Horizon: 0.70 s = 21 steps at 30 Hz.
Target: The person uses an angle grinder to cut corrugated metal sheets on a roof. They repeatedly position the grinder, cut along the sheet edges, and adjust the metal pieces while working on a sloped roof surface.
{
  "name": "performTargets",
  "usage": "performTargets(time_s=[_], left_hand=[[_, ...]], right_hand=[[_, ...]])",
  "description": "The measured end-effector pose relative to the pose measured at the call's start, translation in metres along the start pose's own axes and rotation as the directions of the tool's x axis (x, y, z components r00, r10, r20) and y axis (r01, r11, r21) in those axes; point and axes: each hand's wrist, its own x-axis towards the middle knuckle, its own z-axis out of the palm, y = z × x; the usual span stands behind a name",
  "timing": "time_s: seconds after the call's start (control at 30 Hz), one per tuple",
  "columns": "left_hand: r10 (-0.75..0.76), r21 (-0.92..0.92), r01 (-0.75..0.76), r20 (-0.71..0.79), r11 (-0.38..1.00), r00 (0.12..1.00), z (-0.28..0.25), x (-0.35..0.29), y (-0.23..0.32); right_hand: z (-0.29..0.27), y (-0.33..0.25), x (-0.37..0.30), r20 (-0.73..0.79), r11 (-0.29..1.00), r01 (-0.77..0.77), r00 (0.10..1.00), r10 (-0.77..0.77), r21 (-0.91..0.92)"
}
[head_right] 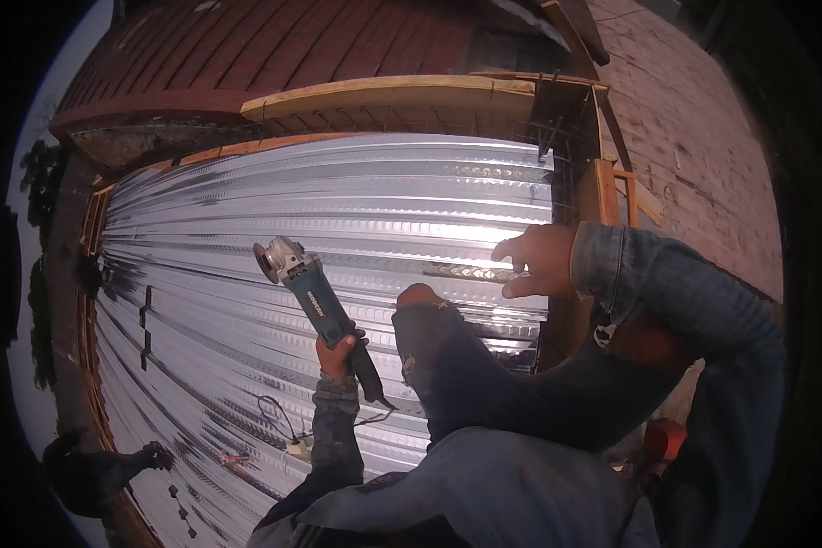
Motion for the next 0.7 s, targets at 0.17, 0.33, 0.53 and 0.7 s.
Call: performTargets(time_s=[0.17, 0.33, 0.53, 0.7], left_hand=[[0.168, -0.405, 0.013, 0.409, 0.914, 0.897, 0.215, 0.068, 0.102], [0.431, -0.504, -0.189, 0.422, 0.843, 0.797, 0.372, 0.121, 0.122], [0.368, -0.344, -0.167, 0.686, 0.924, 0.627, 0.457, 0.173, 0.108], [0.154, -0.146, -0.063, 0.773, 0.987, 0.615, 0.472, 0.182, 0.008]], right_hand=[[0.01, -0.004, -0.011, -0.289, 0.839, 0.149, 0.957, 0.011, 0.524], [-0.056, 0.033, -0.027, -0.665, 0.608, 0.486, 0.741, 0.096, 0.628], [-0.075, 0.137, -0.035, -0.862, 0.854, 0.401, 0.497, 0.102, 0.332], [-0.007, 0.209, 0.003, -0.907, 0.783, 0.463, 0.276, 0.317, 0.415]])
